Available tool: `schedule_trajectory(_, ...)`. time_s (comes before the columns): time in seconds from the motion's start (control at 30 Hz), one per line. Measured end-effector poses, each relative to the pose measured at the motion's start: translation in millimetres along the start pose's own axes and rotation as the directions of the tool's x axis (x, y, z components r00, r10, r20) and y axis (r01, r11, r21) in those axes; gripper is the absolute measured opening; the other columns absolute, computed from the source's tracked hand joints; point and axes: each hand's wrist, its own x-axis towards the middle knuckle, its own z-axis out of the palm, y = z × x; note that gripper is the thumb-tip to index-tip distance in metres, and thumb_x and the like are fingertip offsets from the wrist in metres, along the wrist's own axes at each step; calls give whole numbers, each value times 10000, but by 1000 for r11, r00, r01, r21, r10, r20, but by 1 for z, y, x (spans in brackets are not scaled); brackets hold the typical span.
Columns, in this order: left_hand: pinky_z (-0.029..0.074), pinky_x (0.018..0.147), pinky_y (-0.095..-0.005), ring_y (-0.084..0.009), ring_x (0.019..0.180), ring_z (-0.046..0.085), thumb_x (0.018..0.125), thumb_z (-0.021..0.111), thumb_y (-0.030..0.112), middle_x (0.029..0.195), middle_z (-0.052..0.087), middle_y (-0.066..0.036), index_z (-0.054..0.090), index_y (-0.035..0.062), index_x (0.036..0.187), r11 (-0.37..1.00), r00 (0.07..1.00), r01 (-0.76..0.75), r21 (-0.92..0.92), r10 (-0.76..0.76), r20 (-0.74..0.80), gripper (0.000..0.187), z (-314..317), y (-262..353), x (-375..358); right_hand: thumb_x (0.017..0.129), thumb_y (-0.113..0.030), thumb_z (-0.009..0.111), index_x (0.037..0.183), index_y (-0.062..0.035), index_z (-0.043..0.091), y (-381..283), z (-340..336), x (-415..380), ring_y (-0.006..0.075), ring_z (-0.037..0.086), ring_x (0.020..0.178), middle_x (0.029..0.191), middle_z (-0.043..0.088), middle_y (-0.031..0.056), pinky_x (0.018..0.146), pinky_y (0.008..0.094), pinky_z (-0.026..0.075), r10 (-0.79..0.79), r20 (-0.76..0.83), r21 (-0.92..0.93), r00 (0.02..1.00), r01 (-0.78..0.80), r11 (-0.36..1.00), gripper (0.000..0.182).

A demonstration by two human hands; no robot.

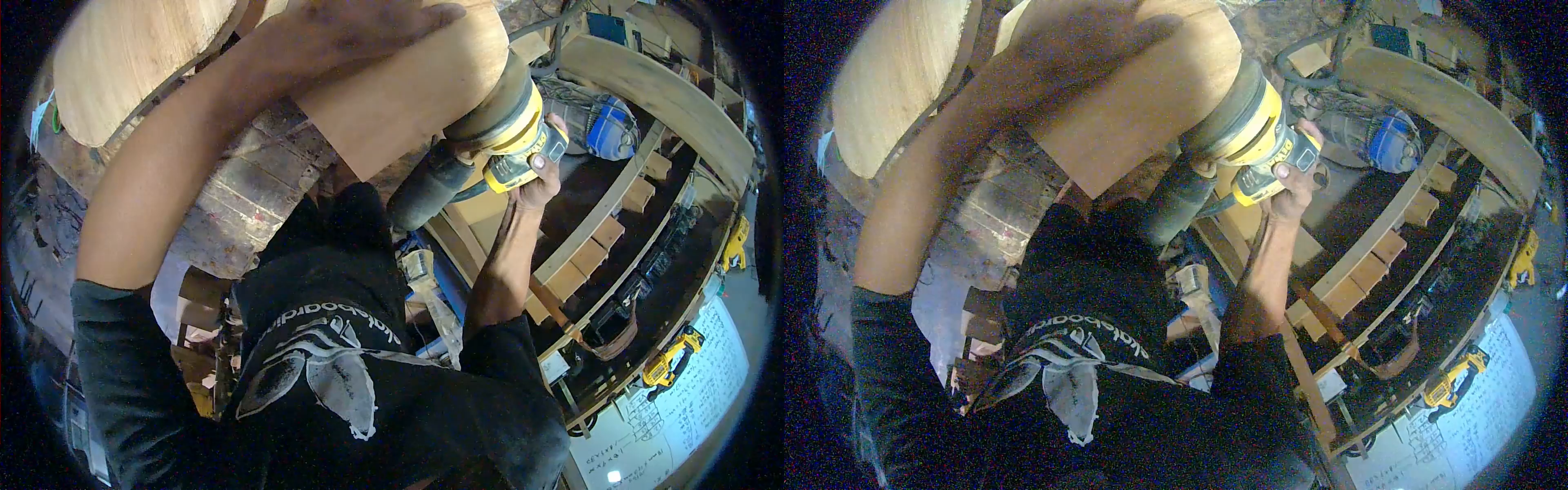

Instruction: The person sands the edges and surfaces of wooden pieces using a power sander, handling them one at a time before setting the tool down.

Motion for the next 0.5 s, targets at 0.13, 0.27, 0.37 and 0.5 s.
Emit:
schedule_trajectory(0.13, 442, 970, -515, -411, 1092, 581, 915, 672, 474, 1213, 606, -278, 583, -52, 1260, 999, 997, -39, 35, 42, -70, 636, 4, -2, 0, 701, -166, 802, 1460, -38, 390, 0, -1, -2, 305, 680, 1081, 1213, 631, 170, 932, 407, 598, -18, -8, -53, 1000, 18, 998, 873)
schedule_trajectory(0.27, 443, 971, -514, -411, 1094, 578, 910, 678, 472, 1220, 601, -278, 585, -51, 1264, 999, 997, -37, 30, 39, -60, 638, 4, -2, -1, 704, -171, 807, 1465, -40, 387, -3, 0, -2, 306, 680, 1083, 1208, 636, 170, 941, 405, 594, -5, -17, -54, 1000, 4, 999, 879)
schedule_trajectory(0.37, 444, 971, -515, -411, 1094, 578, 906, 682, 470, 1232, 601, -276, 585, -46, 1266, 1000, 999, -20, 17, 21, -36, 637, 3, -2, -1, 713, -166, 795, 1465, -40, 387, -4, 0, 3, 312, 680, 1089, 1214, 639, 177, 943, 411, 594, -37, -2, -48, 999, 36, 998, 865)
schedule_trajectory(0.5, 450, 969, -512, -411, 1092, 582, 900, 685, 470, 1214, 615, -272, 591, -43, 1266, 1000, 999, -23, 8, 23, -40, 637, 6, -1, -2, 716, -137, 773, 1456, -41, 402, -11, 4, 9, 327, 677, 1120, 1241, 638, 190, 966, 432, 589, -42, 41, 7, 998, 42, 999, 832)
